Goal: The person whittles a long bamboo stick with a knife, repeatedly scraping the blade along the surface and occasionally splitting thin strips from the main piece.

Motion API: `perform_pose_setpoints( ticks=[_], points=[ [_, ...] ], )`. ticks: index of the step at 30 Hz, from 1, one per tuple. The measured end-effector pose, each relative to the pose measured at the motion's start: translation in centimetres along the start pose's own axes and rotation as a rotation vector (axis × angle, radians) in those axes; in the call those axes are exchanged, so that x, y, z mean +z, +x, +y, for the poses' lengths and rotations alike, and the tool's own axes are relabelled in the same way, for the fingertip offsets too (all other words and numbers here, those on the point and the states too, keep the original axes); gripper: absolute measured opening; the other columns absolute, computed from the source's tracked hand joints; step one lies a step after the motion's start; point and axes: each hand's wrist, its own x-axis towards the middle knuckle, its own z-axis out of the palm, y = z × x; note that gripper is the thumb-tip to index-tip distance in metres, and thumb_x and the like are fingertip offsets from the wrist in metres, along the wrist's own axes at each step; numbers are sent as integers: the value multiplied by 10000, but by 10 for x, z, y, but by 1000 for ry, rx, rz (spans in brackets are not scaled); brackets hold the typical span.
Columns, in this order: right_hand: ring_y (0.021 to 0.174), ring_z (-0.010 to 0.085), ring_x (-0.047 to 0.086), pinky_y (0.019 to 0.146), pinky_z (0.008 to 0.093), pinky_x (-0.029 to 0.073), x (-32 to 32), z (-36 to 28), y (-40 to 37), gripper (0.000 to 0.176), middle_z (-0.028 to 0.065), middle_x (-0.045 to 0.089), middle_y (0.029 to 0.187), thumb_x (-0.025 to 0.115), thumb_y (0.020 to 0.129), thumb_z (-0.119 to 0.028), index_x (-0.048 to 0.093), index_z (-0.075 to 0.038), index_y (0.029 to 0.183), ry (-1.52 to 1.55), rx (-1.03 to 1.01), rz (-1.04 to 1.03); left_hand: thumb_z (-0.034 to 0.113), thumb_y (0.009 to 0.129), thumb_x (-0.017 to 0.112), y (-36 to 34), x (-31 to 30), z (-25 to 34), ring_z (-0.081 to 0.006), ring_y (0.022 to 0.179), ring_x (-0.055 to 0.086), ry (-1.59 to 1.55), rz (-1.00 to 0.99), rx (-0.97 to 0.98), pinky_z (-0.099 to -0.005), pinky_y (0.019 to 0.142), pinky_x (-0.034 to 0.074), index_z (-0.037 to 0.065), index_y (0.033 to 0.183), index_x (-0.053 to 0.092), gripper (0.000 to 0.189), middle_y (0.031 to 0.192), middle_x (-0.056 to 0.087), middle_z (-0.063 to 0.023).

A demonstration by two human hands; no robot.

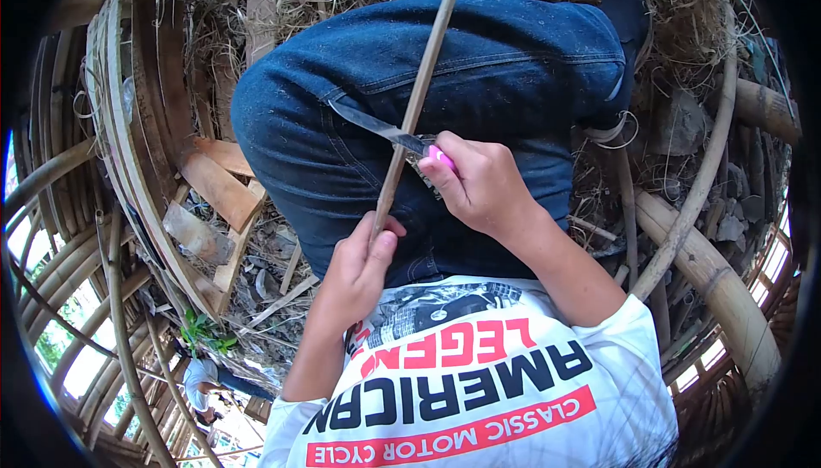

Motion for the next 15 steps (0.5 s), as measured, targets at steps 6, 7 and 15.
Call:
perform_pose_setpoints(
  ticks=[6, 7, 15],
  points=[
    [541, 279, 643, 476, 331, 499, 4, -3, -1, 442, 133, 630, 631, 540, 949, -448, 621, -37, 806, -60, -41, 22, 221, 992, 449, 0, 7, 10, -57, 550, 367, 146, 49, 72, -232, 520, 304, -4, 1135, 528, 277, 636, 431, 35],
    [538, 272, 643, 473, 331, 499, 3, -2, 0, 447, 129, 628, 625, 535, 950, -452, 622, -40, 800, -92, -45, 2, 221, 992, 449, 0, 8, 12, -57, 550, 367, 150, 47, 69, -232, 520, 304, -4, 1135, 528, 277, 636, 431, 35],
    [516, 247, 638, 462, 317, 494, 4, -1, 3, 458, 113, 628, 609, 530, 952, -454, 630, -40, 783, -147, -78, -29, 187, 1020, 380, -1, 9, 15, -48, 540, 363, 102, 67, -23, -229, 508, 304, 1, 1115, 533, 258, 606, 415, 28]
  ],
)
